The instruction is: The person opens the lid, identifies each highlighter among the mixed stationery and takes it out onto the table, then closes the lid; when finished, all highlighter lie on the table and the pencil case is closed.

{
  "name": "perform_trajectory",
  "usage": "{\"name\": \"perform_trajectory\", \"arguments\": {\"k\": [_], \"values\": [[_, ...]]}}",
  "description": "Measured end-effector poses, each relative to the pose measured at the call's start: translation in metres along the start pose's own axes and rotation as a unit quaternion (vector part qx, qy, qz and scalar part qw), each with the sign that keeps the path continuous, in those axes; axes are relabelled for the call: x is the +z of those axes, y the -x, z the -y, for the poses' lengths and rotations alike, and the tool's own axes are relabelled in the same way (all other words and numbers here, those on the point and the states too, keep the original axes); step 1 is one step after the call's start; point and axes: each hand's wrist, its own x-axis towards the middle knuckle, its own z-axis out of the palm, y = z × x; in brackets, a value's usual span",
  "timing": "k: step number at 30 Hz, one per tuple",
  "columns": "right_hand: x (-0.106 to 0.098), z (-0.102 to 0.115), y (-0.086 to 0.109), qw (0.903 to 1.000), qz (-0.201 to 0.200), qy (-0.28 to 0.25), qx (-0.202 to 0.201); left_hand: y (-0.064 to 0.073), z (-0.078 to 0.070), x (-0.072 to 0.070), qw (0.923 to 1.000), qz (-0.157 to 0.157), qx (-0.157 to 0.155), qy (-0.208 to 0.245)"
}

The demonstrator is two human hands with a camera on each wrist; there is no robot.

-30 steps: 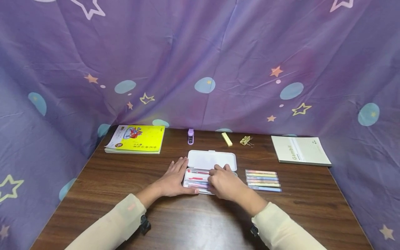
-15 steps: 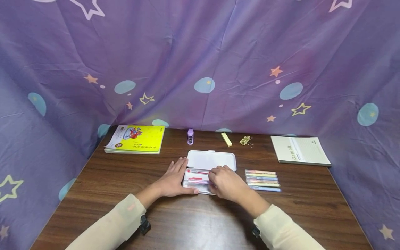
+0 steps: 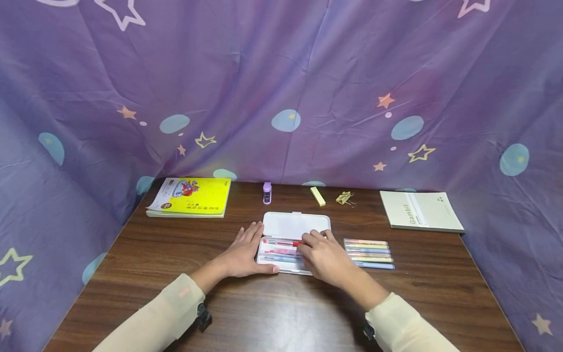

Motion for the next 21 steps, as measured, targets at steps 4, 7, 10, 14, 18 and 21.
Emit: {"name": "perform_trajectory", "arguments": {"k": [4,7,10,14,18,21], "values": [[-0.002,-0.003,0.007,0.9998,-0.007,0.007,0.019,0.001,-0.001,0.000,1.0000,-0.001,0.000,0.006],[-0.004,-0.007,0.013,0.9994,-0.016,0.009,0.031,0.002,-0.002,-0.001,1.0000,0.000,0.000,0.006],[-0.006,-0.010,0.021,0.9988,-0.024,0.010,0.041,0.003,-0.003,-0.001,1.0000,0.003,-0.002,0.002],[-0.009,-0.014,0.032,0.9982,-0.033,0.005,0.051,0.002,-0.002,-0.001,1.0000,0.003,-0.003,0.000],[-0.014,-0.016,0.044,0.9974,-0.037,0.004,0.062,0.000,-0.001,0.000,1.0000,0.003,-0.003,-0.001],[-0.018,-0.019,0.054,0.9965,-0.038,0.010,0.074,0.000,-0.001,0.000,1.0000,0.005,-0.003,0.000]]}}
